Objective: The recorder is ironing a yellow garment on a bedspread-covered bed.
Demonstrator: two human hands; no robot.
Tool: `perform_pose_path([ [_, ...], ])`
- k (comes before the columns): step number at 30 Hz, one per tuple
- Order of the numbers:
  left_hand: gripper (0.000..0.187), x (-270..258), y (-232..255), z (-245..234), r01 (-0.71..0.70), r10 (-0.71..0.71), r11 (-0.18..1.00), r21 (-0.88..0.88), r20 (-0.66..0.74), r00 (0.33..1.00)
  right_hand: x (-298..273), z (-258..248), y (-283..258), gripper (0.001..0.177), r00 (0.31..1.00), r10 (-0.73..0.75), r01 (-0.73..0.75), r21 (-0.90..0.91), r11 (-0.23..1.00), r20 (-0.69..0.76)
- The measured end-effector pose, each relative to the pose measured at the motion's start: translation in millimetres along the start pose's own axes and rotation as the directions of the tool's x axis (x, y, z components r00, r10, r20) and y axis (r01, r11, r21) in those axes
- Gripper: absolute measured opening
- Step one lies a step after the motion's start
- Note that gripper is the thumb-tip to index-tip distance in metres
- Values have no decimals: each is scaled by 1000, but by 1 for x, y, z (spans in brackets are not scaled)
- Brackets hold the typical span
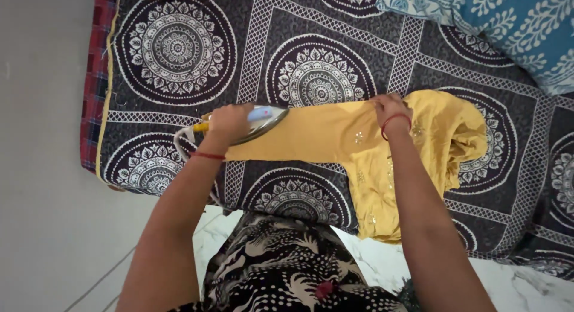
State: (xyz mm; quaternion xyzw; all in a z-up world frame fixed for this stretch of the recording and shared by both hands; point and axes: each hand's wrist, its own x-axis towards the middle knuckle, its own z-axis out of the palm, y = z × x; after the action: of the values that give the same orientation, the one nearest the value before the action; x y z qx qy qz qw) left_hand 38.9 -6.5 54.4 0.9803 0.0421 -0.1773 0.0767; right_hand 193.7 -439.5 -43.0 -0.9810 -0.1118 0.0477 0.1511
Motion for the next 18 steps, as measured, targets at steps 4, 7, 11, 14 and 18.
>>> perform_pose_path([
  [4,29,19,31,11,11,-8,1000,-28,84,996,-4,4,-3,17,999,36,-37,-17,999,-13],
  [7,28,28,74,20,-54,54,997,-63,-4,999,-5,14,-1,18,998,38,-41,-55,998,-46],
  [11,32,41,114,44,-133,129,985,-114,-45,991,-2,31,9,19,995,26,-26,9,1000,-91],
  [14,34,21,130,35,-175,172,978,-111,-40,984,-2,29,10,19,994,13,-5,68,998,-113],
  [18,24,1,125,71,-203,201,978,-53,-40,979,0,29,8,18,995,54,-45,118,992,-80],
])
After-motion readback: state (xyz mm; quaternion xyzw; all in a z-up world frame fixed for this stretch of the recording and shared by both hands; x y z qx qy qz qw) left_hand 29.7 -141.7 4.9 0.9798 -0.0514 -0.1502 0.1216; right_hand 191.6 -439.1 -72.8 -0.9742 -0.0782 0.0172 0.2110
